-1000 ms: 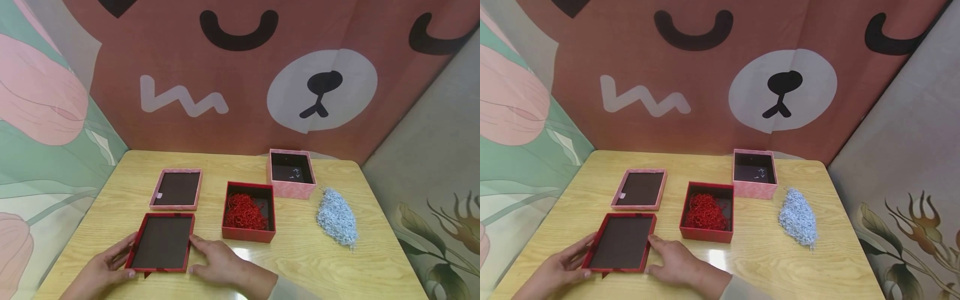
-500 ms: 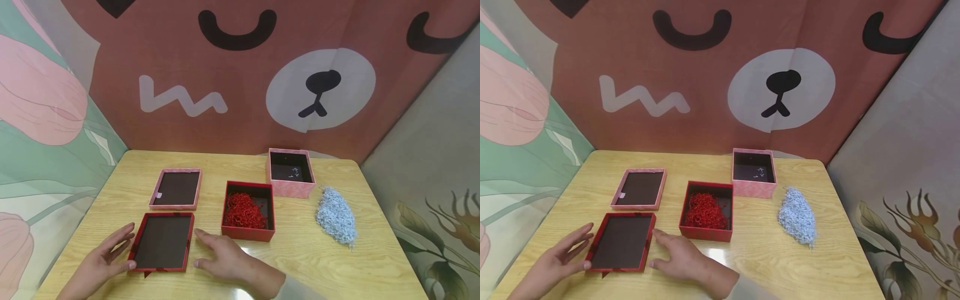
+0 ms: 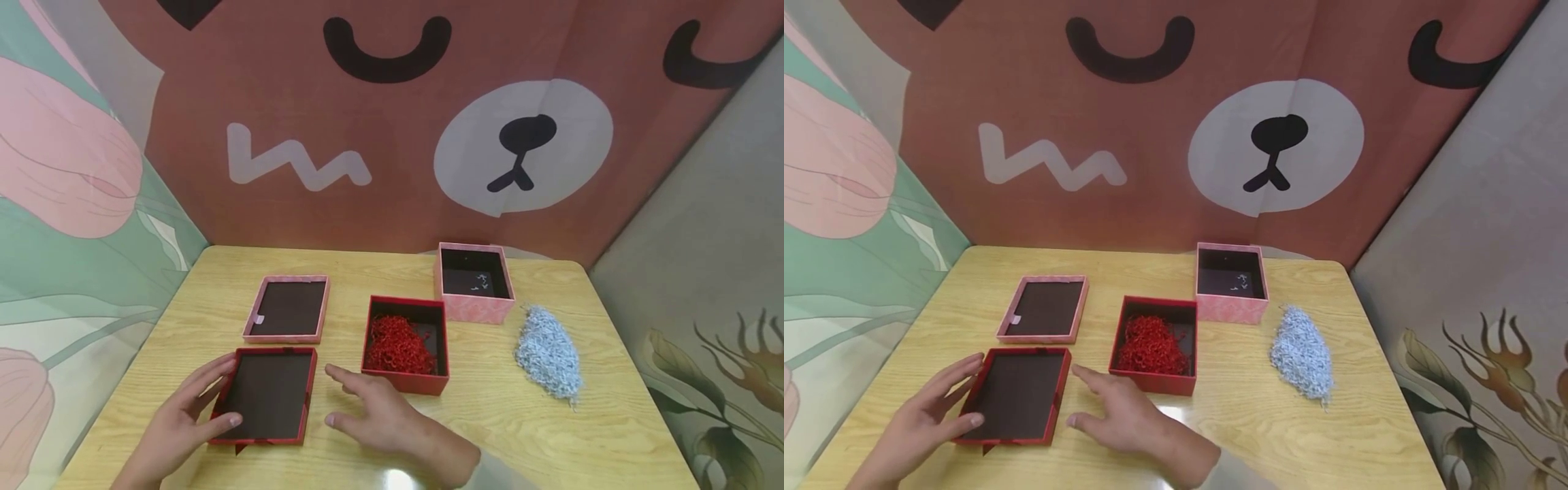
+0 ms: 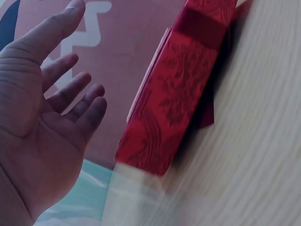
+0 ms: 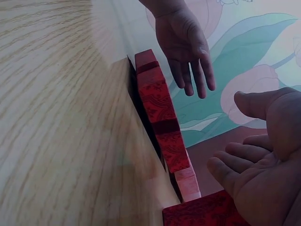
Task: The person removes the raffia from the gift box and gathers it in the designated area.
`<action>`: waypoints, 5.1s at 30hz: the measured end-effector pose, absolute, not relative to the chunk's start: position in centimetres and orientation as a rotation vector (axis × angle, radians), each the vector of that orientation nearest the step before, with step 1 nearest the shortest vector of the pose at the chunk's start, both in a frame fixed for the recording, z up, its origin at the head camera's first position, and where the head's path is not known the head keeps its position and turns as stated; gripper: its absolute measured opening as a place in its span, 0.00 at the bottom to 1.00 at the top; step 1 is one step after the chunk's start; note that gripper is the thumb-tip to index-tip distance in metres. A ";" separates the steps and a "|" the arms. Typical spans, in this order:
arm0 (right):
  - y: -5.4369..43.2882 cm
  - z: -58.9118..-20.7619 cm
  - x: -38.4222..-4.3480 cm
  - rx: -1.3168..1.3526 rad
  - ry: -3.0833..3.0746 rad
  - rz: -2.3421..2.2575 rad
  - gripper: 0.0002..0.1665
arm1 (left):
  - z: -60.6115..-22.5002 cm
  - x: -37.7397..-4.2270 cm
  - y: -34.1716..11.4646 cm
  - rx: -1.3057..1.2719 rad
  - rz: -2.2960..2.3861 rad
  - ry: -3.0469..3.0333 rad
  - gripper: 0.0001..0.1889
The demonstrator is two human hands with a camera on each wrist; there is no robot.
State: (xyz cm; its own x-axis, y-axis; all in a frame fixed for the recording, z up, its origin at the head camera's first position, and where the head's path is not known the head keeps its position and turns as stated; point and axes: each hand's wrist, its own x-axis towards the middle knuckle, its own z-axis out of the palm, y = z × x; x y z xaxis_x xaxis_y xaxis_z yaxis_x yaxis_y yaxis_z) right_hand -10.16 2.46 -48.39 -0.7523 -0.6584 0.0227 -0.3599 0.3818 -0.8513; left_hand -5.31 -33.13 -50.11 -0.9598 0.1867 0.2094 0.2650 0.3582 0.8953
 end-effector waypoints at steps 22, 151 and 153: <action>5.9 -45.3 -11.5 -0.875 2.357 -1.512 0.40 | -49.2 -9.2 -26.7 -0.578 -1.791 -2.415 0.46; 9.5 -44.7 -20.4 -0.684 2.344 -1.172 0.28 | -49.3 -14.1 -14.5 -0.233 -2.067 -2.632 0.40; 10.0 -44.2 -20.5 -0.672 2.332 -1.198 0.28 | -49.3 -14.1 -14.5 -0.228 -2.063 -2.637 0.40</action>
State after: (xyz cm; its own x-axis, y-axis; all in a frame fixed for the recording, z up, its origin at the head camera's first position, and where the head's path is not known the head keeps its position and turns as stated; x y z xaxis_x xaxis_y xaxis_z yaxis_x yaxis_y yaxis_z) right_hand -20.48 9.95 -44.17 -0.7890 -0.5948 -0.1541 -0.2212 0.5089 -0.8319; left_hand -14.10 -14.51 -49.30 -0.9681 0.2361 -0.0842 -0.0248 0.2438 0.9695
